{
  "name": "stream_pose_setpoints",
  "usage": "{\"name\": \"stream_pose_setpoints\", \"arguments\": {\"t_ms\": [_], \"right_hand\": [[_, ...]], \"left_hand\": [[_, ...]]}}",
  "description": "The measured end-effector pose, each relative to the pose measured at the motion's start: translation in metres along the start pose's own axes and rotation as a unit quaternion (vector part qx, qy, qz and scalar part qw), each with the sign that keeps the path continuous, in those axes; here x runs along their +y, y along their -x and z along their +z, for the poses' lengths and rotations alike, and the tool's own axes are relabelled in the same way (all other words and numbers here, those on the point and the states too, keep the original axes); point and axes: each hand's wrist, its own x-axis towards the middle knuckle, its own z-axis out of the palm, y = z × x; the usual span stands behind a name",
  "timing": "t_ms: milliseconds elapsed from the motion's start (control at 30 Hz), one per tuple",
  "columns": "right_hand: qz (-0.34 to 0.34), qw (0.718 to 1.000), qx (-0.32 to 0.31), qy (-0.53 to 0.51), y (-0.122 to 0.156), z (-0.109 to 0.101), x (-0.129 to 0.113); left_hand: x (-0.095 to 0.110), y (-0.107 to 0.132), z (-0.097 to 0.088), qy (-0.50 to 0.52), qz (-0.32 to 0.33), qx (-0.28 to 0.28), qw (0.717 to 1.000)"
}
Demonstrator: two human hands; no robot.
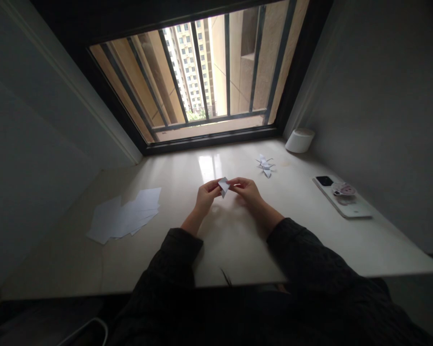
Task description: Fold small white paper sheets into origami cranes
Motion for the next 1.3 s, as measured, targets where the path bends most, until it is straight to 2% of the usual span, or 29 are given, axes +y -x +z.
{"name": "stream_pose_setpoints", "arguments": {"t_ms": [300,500,733,900,1067,1200,1300], "right_hand": [[0.029,0.998,0.032,-0.043,0.001,0.002,0.0],[0.078,0.994,0.035,-0.061,0.005,0.003,-0.008],[0.062,0.995,0.037,-0.062,0.005,0.003,-0.01],[0.068,0.995,0.023,-0.064,0.005,0.003,-0.012],[0.083,0.991,0.055,-0.093,0.004,0.007,-0.005],[0.091,0.984,0.078,-0.132,0.003,0.01,0.003],[0.085,0.981,0.095,-0.146,0.003,0.011,0.006]], "left_hand": [[-0.002,-0.001,0.0,0.006,0.004,-0.012,1.0],[-0.005,-0.002,-0.005,-0.057,0.048,-0.04,0.996],[-0.006,-0.006,-0.01,-0.17,0.096,0.008,0.981],[-0.006,-0.007,-0.01,-0.1,0.065,0.024,0.993],[-0.008,-0.006,-0.005,-0.039,0.047,0.039,0.997],[-0.01,-0.003,0.0,-0.037,0.056,0.065,0.996],[-0.012,-0.001,0.003,-0.046,0.056,0.063,0.995]]}}
